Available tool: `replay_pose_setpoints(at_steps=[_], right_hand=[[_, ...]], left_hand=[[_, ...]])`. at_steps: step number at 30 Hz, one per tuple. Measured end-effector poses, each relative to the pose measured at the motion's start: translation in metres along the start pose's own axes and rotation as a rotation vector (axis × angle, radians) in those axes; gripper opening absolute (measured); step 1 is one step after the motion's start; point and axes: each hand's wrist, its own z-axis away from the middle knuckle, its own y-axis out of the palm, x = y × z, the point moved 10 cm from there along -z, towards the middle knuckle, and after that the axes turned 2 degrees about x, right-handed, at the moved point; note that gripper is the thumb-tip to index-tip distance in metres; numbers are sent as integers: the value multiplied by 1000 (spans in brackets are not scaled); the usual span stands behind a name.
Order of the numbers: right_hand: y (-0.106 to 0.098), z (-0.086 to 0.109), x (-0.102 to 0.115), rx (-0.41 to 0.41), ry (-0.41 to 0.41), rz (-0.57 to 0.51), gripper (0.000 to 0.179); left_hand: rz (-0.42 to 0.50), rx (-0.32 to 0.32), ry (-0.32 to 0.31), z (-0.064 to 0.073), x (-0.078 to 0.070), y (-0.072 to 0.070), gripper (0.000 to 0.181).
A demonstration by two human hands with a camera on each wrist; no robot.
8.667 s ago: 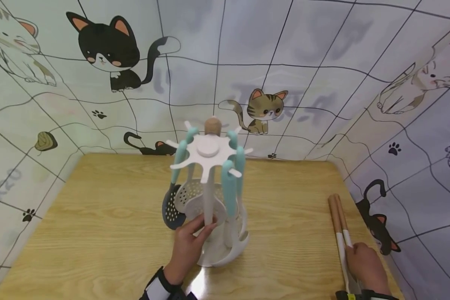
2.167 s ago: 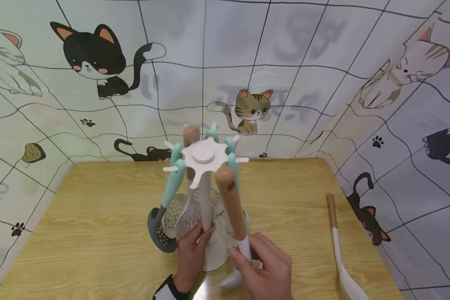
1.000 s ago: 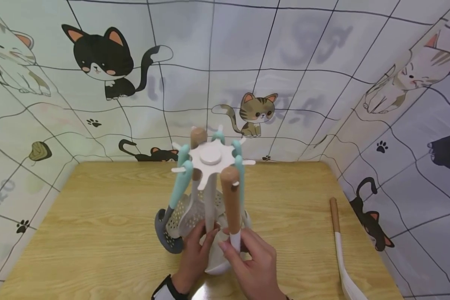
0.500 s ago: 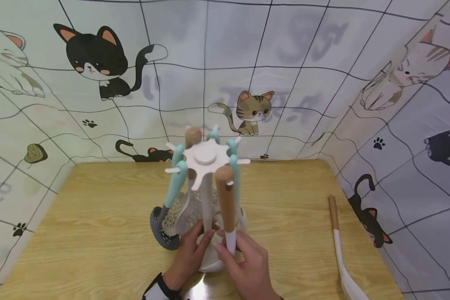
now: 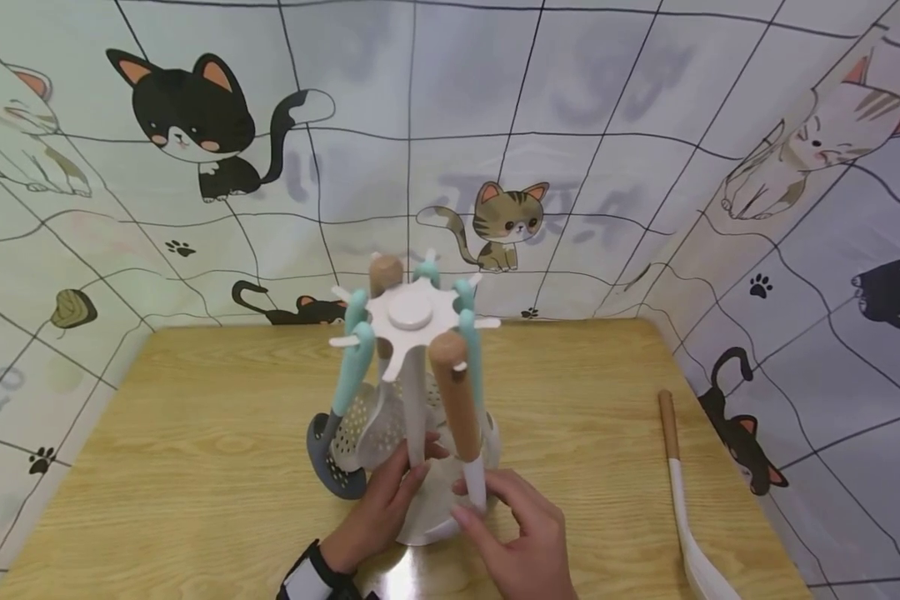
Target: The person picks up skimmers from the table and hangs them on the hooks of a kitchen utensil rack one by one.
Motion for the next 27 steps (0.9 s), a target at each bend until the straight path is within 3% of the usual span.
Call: replay_pose_setpoints(at_steps=[5,9,11,14,18,21,27], right_hand=[[-5,6,-2,10,-8,-82,44],[-10,7,6,17,-96,-120,41],[-16,8,8,10,-124,-115,38],[-27,12,3,-9,-95,-85,38],[-46,21,-15,-40,90,194,41],[-62,26,-24,-32,179,430,40],[-92,33,-42,11,367,609,26]], left_hand=[[32,13,92,0,-3,-1,27],[28,11,162,-1,-4,-3,26],[43,19,145,-1,-1,-4,25],[58,29,110,-1,1,-5,24],[50,34,107,-1,0,-7,22],[56,37,110,-1,-1,-6,22],[55,34,95,-3,-2,-6,20]])
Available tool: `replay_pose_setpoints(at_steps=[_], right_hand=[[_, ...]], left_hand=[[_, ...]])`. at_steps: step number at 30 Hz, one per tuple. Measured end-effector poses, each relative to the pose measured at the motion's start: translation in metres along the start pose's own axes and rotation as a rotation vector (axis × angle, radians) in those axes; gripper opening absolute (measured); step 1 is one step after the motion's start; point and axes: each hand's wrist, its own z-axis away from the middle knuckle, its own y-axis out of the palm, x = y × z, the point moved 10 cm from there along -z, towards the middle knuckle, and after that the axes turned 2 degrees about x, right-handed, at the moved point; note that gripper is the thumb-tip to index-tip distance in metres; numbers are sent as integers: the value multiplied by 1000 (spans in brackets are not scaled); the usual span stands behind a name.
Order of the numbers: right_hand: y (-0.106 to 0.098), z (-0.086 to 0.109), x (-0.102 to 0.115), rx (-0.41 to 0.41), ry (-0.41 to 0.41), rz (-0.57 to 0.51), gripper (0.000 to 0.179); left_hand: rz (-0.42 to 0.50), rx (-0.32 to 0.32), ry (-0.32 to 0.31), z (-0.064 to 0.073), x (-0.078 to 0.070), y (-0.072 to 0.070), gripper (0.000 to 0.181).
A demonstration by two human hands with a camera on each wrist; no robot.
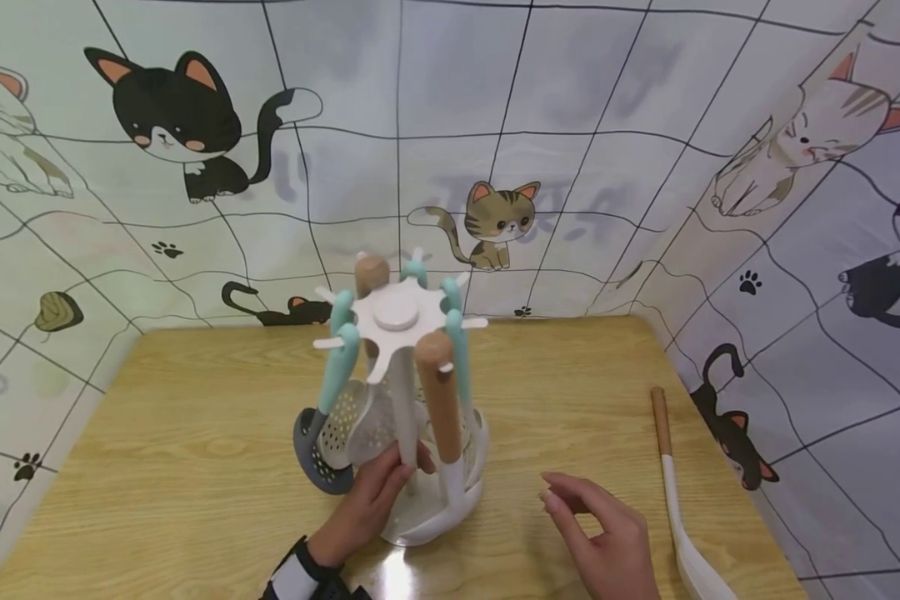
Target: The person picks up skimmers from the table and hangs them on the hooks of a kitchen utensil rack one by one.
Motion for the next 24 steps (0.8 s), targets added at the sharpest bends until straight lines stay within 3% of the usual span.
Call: replay_pose_setpoints(at_steps=[4,7,14,17,20,24], right_hand=[[-7,-5,-21,59,125,98,18],[-15,-11,-32,96,166,157,20],[-34,-27,-64,191,262,283,35],[-45,-33,-75,184,285,327,40],[-56,-32,-86,166,323,366,45],[-67,-28,-112,232,392,415,53]], left_hand=[[-19,-12,-18,1,1,-3,19],[-26,-10,-28,2,3,-4,19],[-4,-39,-44,8,14,-3,17],[9,-46,-58,8,17,0,17],[9,-51,-53,8,17,3,17],[14,-55,-46,8,16,6,17]])
